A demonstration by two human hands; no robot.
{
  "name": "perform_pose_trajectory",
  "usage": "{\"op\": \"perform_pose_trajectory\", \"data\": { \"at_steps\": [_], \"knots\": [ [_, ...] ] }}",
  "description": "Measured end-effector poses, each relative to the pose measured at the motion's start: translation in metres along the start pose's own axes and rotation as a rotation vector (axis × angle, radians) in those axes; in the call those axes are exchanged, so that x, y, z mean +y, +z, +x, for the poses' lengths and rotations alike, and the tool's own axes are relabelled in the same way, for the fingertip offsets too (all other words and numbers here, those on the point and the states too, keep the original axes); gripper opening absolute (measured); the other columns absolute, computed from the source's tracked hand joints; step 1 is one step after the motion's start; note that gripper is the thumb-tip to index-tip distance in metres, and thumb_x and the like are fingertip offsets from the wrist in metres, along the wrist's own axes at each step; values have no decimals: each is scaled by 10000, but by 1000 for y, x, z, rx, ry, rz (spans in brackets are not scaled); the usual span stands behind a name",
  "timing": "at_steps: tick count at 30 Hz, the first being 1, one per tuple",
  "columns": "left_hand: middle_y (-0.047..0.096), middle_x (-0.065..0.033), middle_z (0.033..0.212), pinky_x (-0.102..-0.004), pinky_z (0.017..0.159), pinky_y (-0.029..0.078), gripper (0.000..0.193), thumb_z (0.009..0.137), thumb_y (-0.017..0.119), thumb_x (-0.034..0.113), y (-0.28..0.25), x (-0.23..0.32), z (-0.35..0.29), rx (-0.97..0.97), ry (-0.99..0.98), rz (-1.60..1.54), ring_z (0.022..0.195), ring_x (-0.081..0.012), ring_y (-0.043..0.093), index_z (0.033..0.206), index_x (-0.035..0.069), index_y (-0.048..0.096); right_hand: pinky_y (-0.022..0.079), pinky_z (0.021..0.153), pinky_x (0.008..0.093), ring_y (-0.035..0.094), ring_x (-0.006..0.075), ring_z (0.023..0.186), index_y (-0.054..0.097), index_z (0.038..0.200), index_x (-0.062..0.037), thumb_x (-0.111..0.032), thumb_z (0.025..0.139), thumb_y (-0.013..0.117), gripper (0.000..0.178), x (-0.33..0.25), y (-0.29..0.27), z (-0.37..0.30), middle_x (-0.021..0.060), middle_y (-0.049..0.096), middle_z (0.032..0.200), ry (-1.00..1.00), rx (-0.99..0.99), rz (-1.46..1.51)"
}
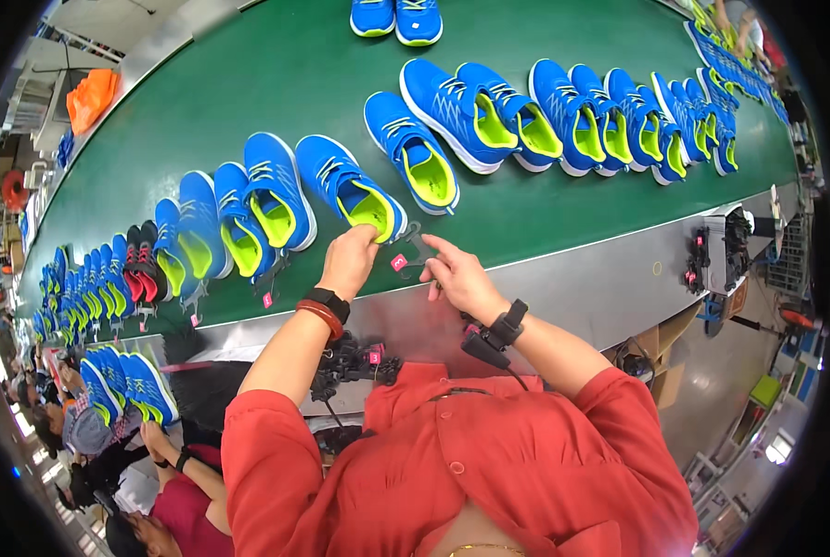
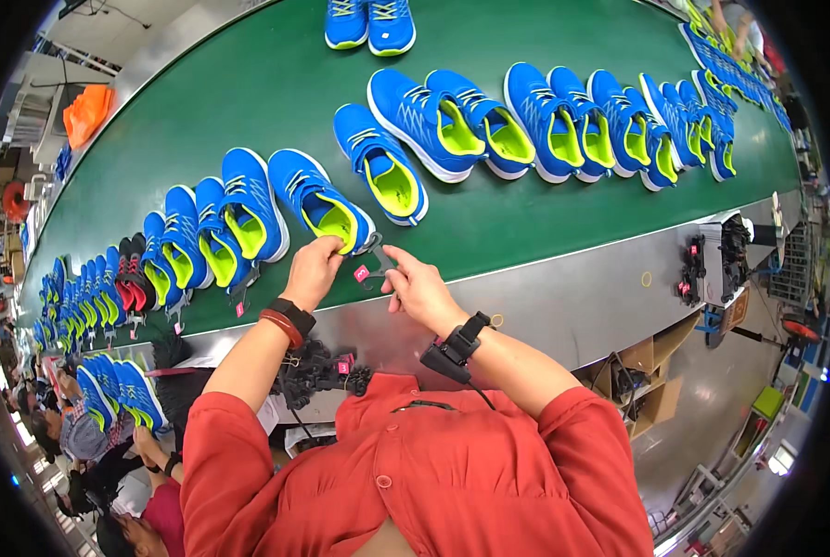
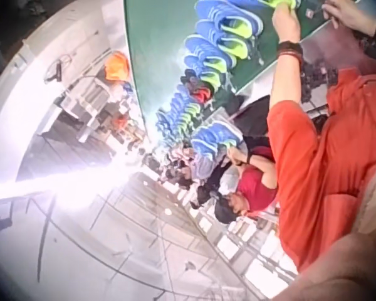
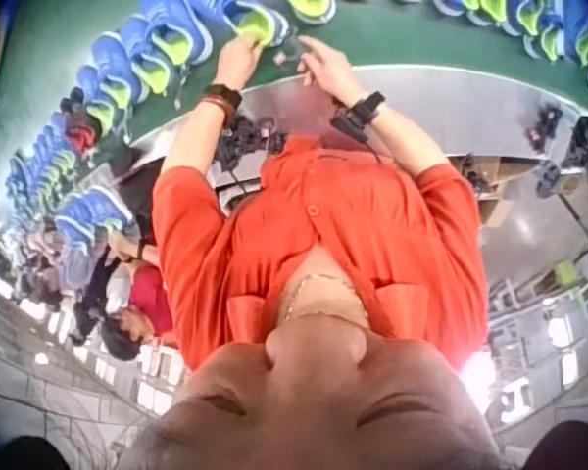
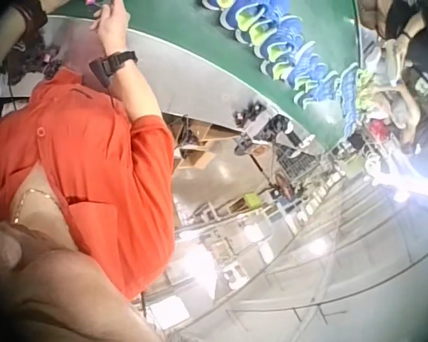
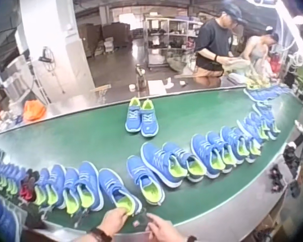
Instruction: Insert shoe laces or clips into shoes on an assembly line conveyor.
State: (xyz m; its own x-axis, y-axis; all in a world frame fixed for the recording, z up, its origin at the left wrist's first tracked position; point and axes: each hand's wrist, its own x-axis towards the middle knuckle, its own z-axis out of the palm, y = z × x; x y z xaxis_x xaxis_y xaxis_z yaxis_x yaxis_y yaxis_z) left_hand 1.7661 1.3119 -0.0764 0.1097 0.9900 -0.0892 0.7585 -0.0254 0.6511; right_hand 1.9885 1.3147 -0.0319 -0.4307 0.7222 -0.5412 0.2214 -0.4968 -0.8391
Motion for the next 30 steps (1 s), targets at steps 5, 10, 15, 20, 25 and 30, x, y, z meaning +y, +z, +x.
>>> {"op": "perform_pose_trajectory", "data": {
  "at_steps": [5,10,15,20,25,30],
  "knots": [
    [650,-157,897,-445,718,499,164,770,657,44,-1,5,6,-14,29,18,832,-373,625,930,40,625,496,506,271,606,120,545,411,1389,-20,-82,971,462,425,11,11,2,70,629,777,28,6,19],
    [652,-155,898,-437,716,503,177,762,665,36,-3,5,8,-32,30,46,830,-370,629,935,41,627,467,484,249,592,107,527,419,1388,-24,-76,973,461,420,15,20,-2,52,615,746,76,23,40],
    [649,-154,899,-435,705,504,173,760,665,28,-5,6,9,-21,39,46,826,-372,626,927,37,620,471,493,250,576,100,515,415,1406,-64,-65,969,467,440,16,15,8,43,595,710,2,120,81],
    [648,-154,896,-441,700,503,170,760,665,26,-4,6,9,-22,33,61,823,-374,625,923,34,618,478,509,265,563,105,504,441,1385,-49,-61,961,479,426,15,20,5,47,586,697,19,63,18],
    [652,-149,900,-444,703,508,161,773,656,44,-7,7,10,-45,9,123,826,-369,629,929,34,617,428,498,262,497,82,486,529,1308,-39,-149,952,540,372,10,11,16,8,553,615,18,-153,-85],
    [625,-156,1065,-450,714,520,401,784,651,70,-14,24,9,-90,-35,238,829,-370,639,1173,76,552,347,452,218,417,46,461,596,1216,-74,-214,950,567,302,-18,-24,43,-28,527,588,195,-318,32]
  ]
}}
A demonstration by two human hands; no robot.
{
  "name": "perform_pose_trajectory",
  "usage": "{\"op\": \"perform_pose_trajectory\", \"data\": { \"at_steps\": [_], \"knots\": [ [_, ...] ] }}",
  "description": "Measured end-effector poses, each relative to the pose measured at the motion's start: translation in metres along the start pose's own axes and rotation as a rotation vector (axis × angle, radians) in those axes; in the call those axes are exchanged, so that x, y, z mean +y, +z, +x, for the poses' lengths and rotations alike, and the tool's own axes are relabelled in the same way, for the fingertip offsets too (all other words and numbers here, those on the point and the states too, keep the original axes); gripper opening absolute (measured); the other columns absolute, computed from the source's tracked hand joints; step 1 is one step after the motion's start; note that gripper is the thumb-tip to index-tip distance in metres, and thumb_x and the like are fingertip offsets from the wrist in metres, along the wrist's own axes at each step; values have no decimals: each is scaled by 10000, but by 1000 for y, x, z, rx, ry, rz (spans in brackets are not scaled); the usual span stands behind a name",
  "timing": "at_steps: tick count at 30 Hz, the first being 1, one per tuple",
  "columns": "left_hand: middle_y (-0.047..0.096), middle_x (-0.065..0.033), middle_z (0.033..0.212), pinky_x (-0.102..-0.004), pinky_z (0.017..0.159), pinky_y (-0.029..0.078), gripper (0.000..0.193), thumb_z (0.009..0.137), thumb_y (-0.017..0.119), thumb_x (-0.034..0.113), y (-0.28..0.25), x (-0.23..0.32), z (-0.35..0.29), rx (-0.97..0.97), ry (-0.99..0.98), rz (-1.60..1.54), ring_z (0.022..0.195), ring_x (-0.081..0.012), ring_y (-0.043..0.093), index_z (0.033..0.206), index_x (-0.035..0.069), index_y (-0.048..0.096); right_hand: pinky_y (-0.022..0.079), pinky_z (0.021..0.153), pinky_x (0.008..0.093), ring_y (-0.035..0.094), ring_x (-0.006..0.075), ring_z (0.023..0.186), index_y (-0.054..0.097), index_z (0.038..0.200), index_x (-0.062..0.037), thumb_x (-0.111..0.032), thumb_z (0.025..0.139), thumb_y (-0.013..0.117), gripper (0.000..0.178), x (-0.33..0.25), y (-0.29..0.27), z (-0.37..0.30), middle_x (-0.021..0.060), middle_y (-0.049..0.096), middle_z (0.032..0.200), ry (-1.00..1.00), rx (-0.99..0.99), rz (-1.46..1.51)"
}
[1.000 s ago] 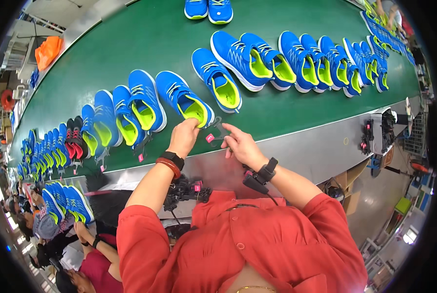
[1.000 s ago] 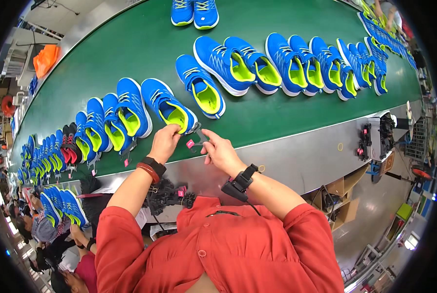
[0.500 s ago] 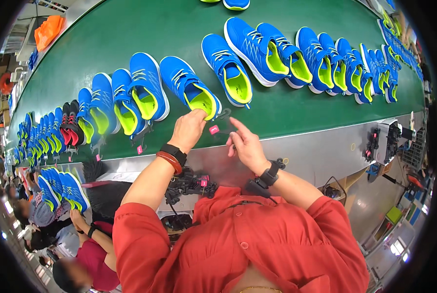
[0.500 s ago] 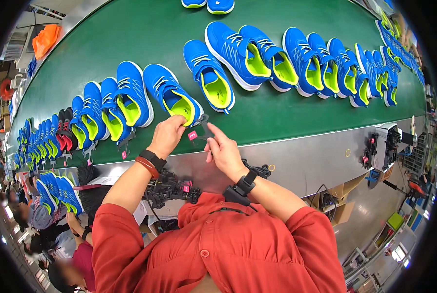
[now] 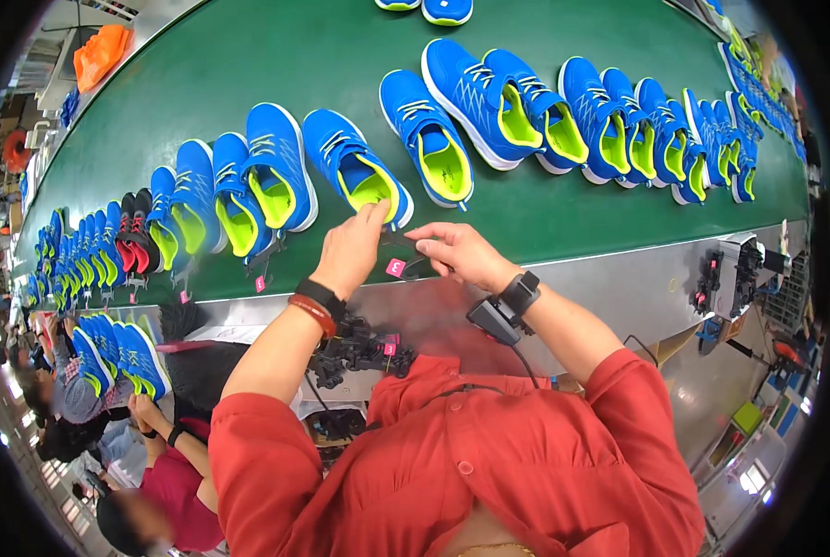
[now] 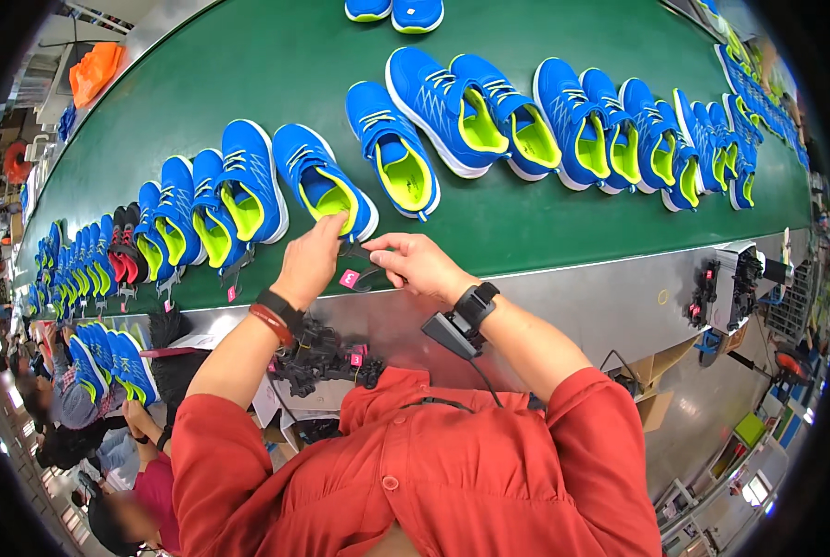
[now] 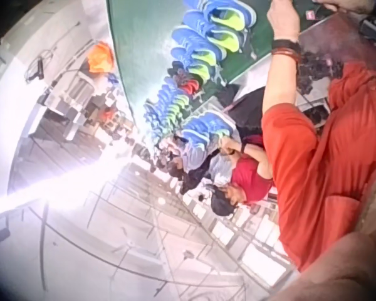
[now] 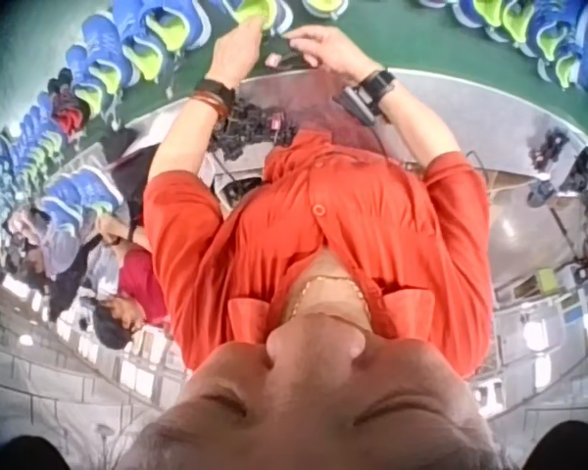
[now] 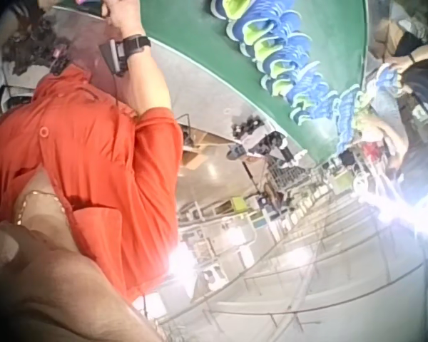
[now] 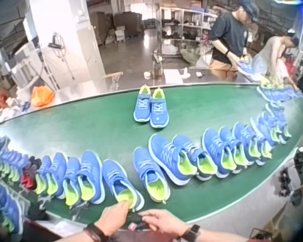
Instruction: Insert shoe laces or clips into shoes on an assembly line conveyor.
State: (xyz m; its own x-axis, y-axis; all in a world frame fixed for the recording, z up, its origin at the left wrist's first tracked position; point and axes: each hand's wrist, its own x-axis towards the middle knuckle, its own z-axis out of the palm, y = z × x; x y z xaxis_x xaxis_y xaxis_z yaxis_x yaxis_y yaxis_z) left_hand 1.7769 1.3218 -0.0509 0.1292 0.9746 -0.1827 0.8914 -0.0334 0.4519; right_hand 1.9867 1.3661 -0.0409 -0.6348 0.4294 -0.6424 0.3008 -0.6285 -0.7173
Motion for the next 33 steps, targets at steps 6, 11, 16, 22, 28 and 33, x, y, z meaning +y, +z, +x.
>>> {"op": "perform_pose_trajectory", "data": {
  "at_steps": [6,11,16,22,28,33],
  "knots": [
    [588,-200,1022,-458,664,528,596,829,563,89,-10,17,-8,-192,131,70,772,-370,648,1390,222,413,432,491,270,515,87,493,591,1090,-51,-271,983,511,257,-15,-10,-8,16,580,653,-121,-40,-252],
    [589,-218,946,-493,681,516,510,845,498,46,-20,32,-16,-291,-90,78,758,-410,639,1331,196,479,515,779,399,609,303,927,569,1122,-66,-61,756,678,382,-45,-74,-8,96,582,1153,-789,330,-1321],
    [604,-229,901,-499,716,493,339,870,477,28,2,13,-19,-222,-130,-130,803,-418,616,1172,131,591,507,797,389,584,276,923,571,1069,-79,-119,730,725,374,-22,-95,29,60,571,1112,-785,93,-1476],
    [609,-234,875,-494,729,490,339,840,465,-10,1,15,-18,-198,-146,-146,820,-416,617,1137,88,596,424,728,358,577,226,823,581,870,-136,-393,776,684,293,-38,-66,40,56,546,834,-896,100,-1662],
    [611,-231,871,-497,728,487,336,828,462,-15,1,16,-24,-165,-180,-158,818,-418,615,1118,78,607,394,713,339,570,201,757,599,804,-164,-393,765,687,248,-51,-43,43,26,545,739,-918,32,-1764],
    [603,-228,943,-477,759,487,341,818,484,-12,-11,17,-28,-150,-150,-273,887,-421,602,1119,80,613,394,757,330,610,194,740,645,641,-185,-273,683,692,109,-40,-36,57,26,609,668,-912,28,-1908]
  ]
}}
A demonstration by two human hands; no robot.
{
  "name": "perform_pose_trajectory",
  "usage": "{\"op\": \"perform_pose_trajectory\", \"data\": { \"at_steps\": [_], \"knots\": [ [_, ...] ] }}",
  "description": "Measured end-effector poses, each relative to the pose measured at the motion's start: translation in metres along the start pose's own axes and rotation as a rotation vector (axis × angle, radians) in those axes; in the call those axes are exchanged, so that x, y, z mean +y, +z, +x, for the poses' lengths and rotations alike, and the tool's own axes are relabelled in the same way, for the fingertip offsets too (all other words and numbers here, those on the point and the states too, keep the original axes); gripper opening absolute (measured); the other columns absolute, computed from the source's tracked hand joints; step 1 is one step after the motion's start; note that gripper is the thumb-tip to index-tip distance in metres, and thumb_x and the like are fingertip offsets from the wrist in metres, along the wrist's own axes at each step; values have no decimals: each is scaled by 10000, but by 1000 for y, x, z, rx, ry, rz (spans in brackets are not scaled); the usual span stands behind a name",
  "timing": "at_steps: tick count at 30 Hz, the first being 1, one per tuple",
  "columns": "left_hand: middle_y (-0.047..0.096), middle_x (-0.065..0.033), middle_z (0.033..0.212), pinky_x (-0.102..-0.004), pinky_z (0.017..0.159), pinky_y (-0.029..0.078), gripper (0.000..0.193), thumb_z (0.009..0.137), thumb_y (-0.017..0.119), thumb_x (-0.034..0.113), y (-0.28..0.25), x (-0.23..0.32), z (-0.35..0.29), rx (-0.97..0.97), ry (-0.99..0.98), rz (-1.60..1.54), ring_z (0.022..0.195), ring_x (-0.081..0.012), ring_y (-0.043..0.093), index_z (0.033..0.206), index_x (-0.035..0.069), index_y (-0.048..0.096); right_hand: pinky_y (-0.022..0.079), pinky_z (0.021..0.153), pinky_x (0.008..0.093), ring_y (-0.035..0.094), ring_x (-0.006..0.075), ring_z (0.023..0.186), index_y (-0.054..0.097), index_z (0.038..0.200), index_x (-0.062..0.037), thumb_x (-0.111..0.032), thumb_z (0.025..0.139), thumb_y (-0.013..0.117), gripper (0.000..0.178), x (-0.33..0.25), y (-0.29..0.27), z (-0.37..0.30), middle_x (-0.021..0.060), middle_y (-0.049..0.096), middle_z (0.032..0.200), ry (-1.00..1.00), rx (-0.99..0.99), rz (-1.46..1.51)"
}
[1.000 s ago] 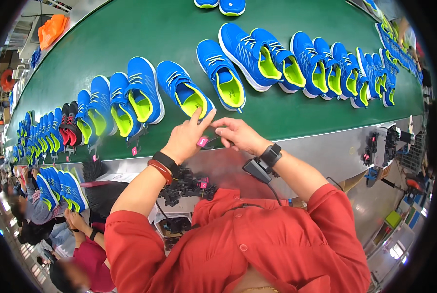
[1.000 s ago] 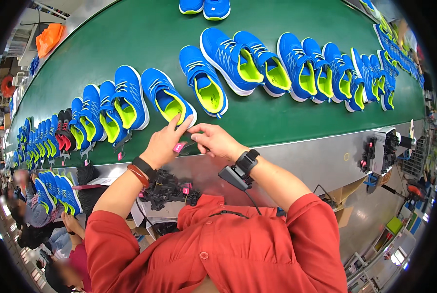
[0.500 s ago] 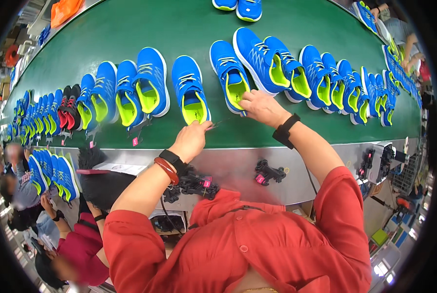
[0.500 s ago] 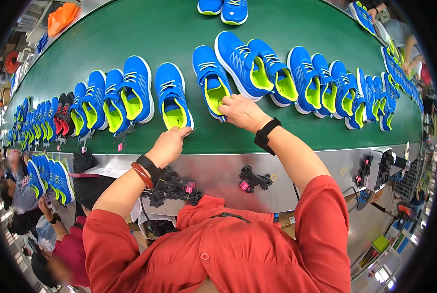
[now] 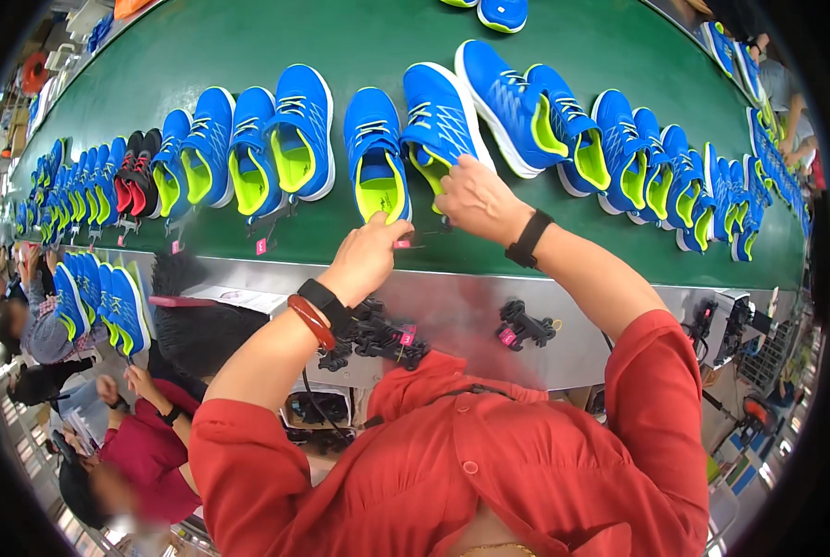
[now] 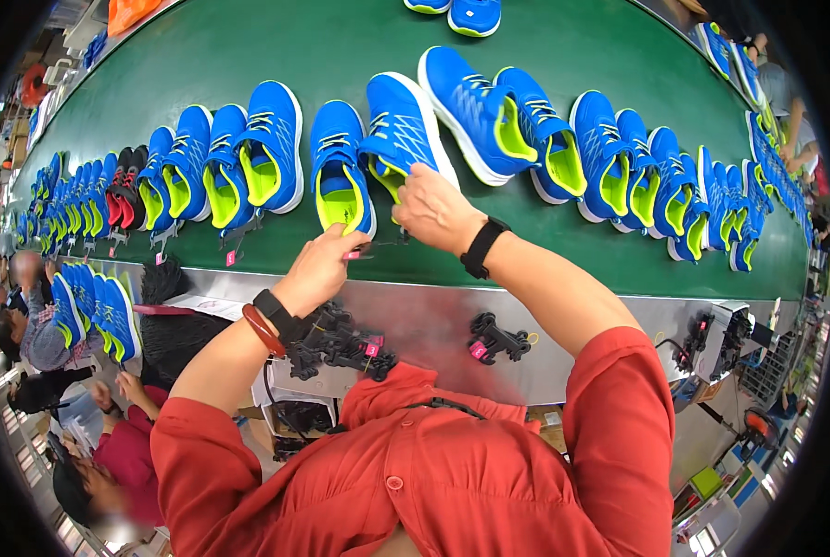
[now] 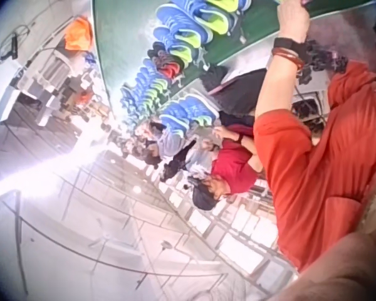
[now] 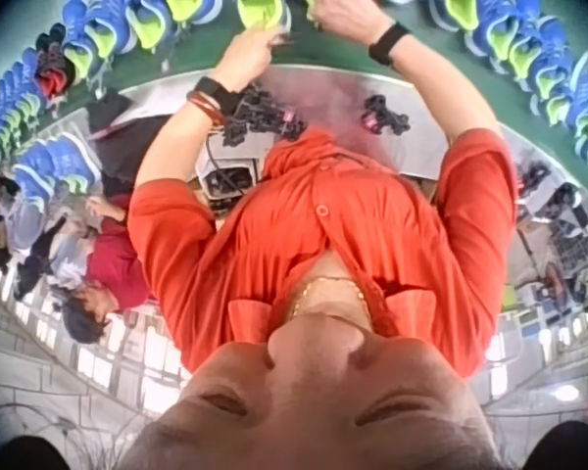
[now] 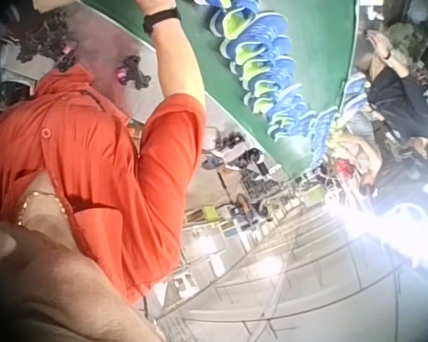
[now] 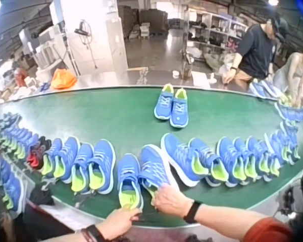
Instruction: Insert shoe laces or clips into shoes on an assembly line conveyor.
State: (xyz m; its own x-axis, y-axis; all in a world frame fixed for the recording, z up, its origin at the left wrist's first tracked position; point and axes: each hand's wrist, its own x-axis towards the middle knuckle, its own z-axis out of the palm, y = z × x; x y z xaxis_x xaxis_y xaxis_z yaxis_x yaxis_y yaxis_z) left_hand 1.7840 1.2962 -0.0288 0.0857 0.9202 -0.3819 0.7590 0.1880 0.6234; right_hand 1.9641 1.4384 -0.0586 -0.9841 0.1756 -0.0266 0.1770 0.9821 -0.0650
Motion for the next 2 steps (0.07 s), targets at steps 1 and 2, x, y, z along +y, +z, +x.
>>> {"op": "perform_pose_trajectory", "data": {
  "at_steps": [1,2],
  "knots": [
    [592,-233,986,-464,772,487,350,810,502,-12,-3,0,1,-60,-70,57,922,-421,593,1128,82,613,393,762,336,597,189,761,648,680,-175,-272,688,695,108,-1,-6,4,19,598,693,23,-14,61],
    [582,-237,1029,-450,786,488,361,801,520,-11,-6,-1,3,-120,-139,115,958,-420,584,1137,83,613,392,768,342,585,185,783,652,719,-165,-271,693,698,118,0,-13,8,12,586,718,46,-28,122]
  ]
}}
